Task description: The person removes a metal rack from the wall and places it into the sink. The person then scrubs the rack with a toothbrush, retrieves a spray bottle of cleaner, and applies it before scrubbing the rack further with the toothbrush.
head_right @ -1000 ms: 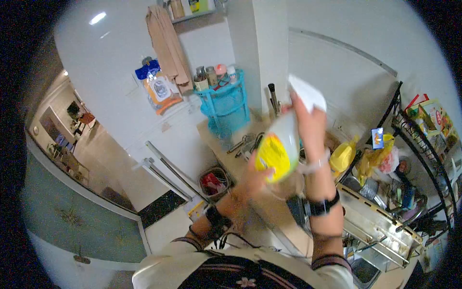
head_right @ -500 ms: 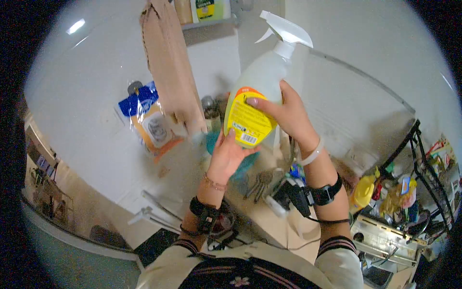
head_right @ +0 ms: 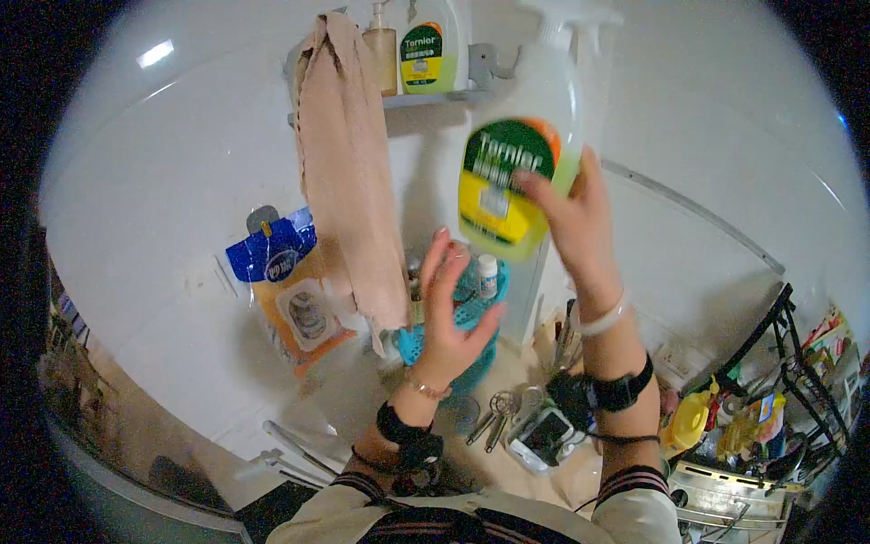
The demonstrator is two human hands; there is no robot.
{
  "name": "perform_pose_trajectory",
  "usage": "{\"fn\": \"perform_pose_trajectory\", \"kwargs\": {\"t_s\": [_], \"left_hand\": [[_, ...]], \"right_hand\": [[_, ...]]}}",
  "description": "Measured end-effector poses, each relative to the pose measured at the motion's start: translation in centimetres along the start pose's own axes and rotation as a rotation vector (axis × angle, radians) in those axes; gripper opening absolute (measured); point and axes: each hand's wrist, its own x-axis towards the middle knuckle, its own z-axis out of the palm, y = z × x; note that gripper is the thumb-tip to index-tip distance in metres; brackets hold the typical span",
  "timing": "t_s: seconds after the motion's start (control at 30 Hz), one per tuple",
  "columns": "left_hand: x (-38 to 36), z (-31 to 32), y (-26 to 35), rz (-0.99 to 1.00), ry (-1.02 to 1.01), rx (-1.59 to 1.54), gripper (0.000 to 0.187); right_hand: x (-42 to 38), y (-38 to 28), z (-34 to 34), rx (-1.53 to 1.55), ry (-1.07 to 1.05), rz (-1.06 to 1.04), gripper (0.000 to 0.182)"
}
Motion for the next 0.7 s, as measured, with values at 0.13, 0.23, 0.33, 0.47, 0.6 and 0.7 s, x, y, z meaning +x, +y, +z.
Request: {"fn": "perform_pose_trajectory", "kwargs": {"t_s": [0.13,0.23,0.33,0.47,0.6,0.7], "left_hand": [[1.4,-5.0,1.4,0.128,0.138,0.206,0.041],[2.9,-9.7,6.3,0.227,0.238,0.443,0.039],[5.2,-13.3,8.4,0.53,0.328,0.524,0.043],[5.9,-19.5,9.6,0.762,-0.032,0.565,0.044],[6.2,-20.3,9.3,0.787,-0.006,0.571,0.04],[6.7,-19.2,9.4,0.757,0.078,0.471,0.039]], "right_hand": [[9.7,0.8,2.2,-0.163,0.083,-0.271,0.044],[17.2,5.3,5.0,-0.324,0.141,-0.401,0.046],[19.5,7.1,7.7,-0.298,0.155,-0.29,0.046],[21.1,7.7,9.6,-0.624,0.095,-0.264,0.056],[22.8,8.7,10.4,-0.912,0.046,-0.252,0.074],[22.2,8.3,11.0,-0.858,0.019,-0.092,0.088]]}}
